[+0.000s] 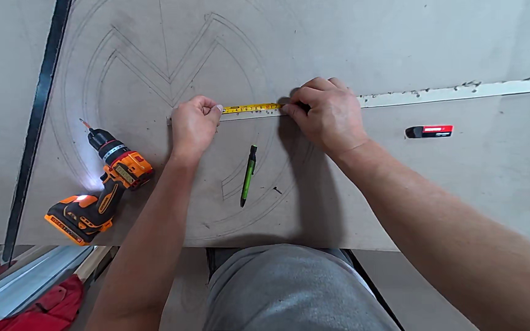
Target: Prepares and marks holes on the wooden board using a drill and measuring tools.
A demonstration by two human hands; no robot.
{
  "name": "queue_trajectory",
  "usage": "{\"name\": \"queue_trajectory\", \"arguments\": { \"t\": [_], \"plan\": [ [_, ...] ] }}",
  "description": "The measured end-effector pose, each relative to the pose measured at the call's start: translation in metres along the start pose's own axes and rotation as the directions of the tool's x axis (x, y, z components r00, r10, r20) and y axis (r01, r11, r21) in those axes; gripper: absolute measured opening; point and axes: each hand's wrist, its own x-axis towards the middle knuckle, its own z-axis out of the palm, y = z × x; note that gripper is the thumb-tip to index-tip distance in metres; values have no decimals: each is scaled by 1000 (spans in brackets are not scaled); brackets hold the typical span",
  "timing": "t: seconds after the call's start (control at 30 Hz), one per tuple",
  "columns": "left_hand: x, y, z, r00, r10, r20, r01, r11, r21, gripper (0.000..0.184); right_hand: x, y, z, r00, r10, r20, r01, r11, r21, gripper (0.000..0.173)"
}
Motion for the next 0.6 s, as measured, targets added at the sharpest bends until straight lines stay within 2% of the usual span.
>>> {"name": "queue_trajectory", "arguments": {
  "t": [0.2,0.33,0.4,0.5,0.6],
  "plan": [
    [-3,-2,-8,1000,-10,29,13,995,-103,14,1,-2,0,999,33,7,-33,999,11,25],
    [-36,-20,-26,996,17,-83,-31,984,-177,16,2,-2,0,1000,25,-2,-25,1000,6,25],
    [-65,-29,-23,995,51,-88,-59,994,-91,15,1,-1,1,1000,30,5,-30,999,11,26],
    [-101,-22,-2,987,-75,140,52,986,159,23,1,-4,2,999,49,3,-49,999,23,26],
    [-115,-17,32,962,-73,264,-43,911,410,44,2,-7,1,998,64,8,-64,998,18,26]
  ]
}}
